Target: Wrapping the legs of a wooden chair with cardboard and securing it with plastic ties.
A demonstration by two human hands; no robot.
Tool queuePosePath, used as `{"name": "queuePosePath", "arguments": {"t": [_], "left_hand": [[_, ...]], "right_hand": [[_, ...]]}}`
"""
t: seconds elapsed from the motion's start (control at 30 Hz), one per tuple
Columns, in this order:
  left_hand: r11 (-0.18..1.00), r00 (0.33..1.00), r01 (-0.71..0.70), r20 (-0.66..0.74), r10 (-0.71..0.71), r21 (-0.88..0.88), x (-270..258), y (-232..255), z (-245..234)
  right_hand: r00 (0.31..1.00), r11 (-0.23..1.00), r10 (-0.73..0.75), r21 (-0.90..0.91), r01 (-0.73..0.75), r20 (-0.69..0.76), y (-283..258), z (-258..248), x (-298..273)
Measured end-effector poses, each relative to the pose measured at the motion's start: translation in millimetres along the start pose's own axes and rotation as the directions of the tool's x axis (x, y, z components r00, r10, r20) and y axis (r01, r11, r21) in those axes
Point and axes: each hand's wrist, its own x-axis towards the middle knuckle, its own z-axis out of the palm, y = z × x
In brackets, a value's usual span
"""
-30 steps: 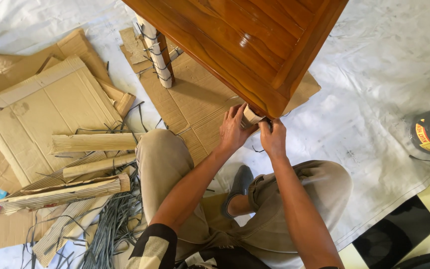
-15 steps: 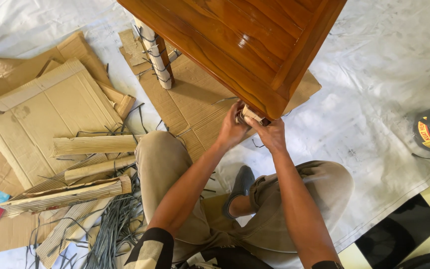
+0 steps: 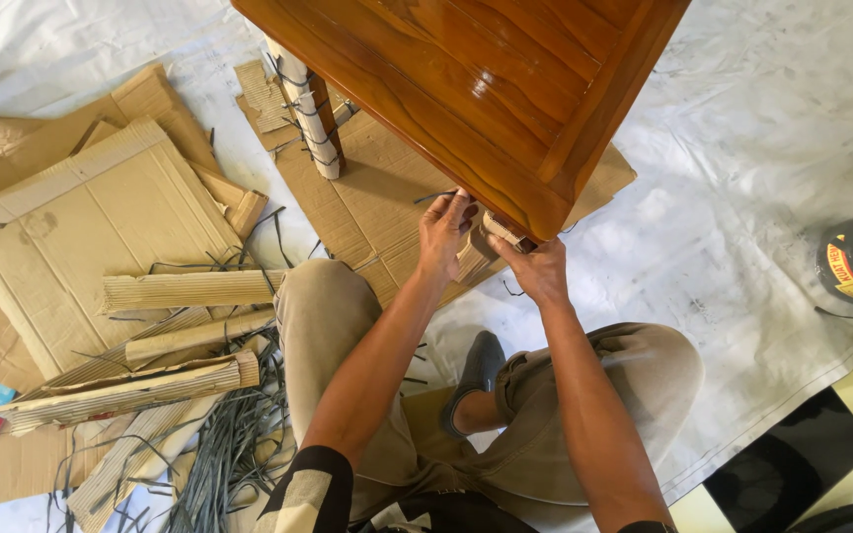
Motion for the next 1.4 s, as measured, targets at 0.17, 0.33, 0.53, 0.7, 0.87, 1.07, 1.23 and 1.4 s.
{"name": "queuePosePath", "arguments": {"t": [0.17,0.33,0.53,0.7,0.87,1.07,1.23,1.4], "left_hand": [[0.990,0.990,-0.140,0.004,0.140,-0.011,5.4,-10.3,-6.2],[0.989,0.986,-0.148,-0.075,0.149,0.023,-25.5,-5.7,-0.8],[0.953,0.950,-0.287,-0.100,0.296,0.093,-54.6,-19.5,9.3],[0.926,0.925,-0.368,-0.064,0.374,0.085,-68.9,-18.6,17.7],[0.865,0.871,-0.481,-0.032,0.490,0.142,-65.0,-28.7,9.4],[0.861,0.865,-0.498,-0.013,0.502,0.104,-65.9,-27.8,6.1],[0.861,0.863,-0.501,-0.026,0.505,0.083,-75.5,-20.8,9.0],[0.842,0.843,-0.532,-0.033,0.536,0.088,-79.6,-19.7,12.8]], "right_hand": [[0.999,0.995,-0.033,-0.094,0.030,-0.032,14.8,-0.2,1.2],[0.991,0.973,-0.129,-0.198,0.118,-0.043,3.7,-1.4,-2.1],[0.969,0.918,-0.244,-0.327,0.223,-0.024,-27.1,-1.1,-7.7],[0.970,0.899,-0.242,-0.381,0.217,-0.020,2.0,-1.8,-3.7],[0.975,0.914,-0.203,-0.373,0.158,-0.085,2.5,1.8,-14.6],[0.960,0.907,-0.253,-0.374,0.193,-0.121,4.5,5.9,-24.4],[0.950,0.899,-0.271,-0.394,0.194,-0.152,-4.8,7.9,-37.7],[0.938,0.893,-0.284,-0.412,0.183,-0.199,1.8,7.3,-46.7]]}}
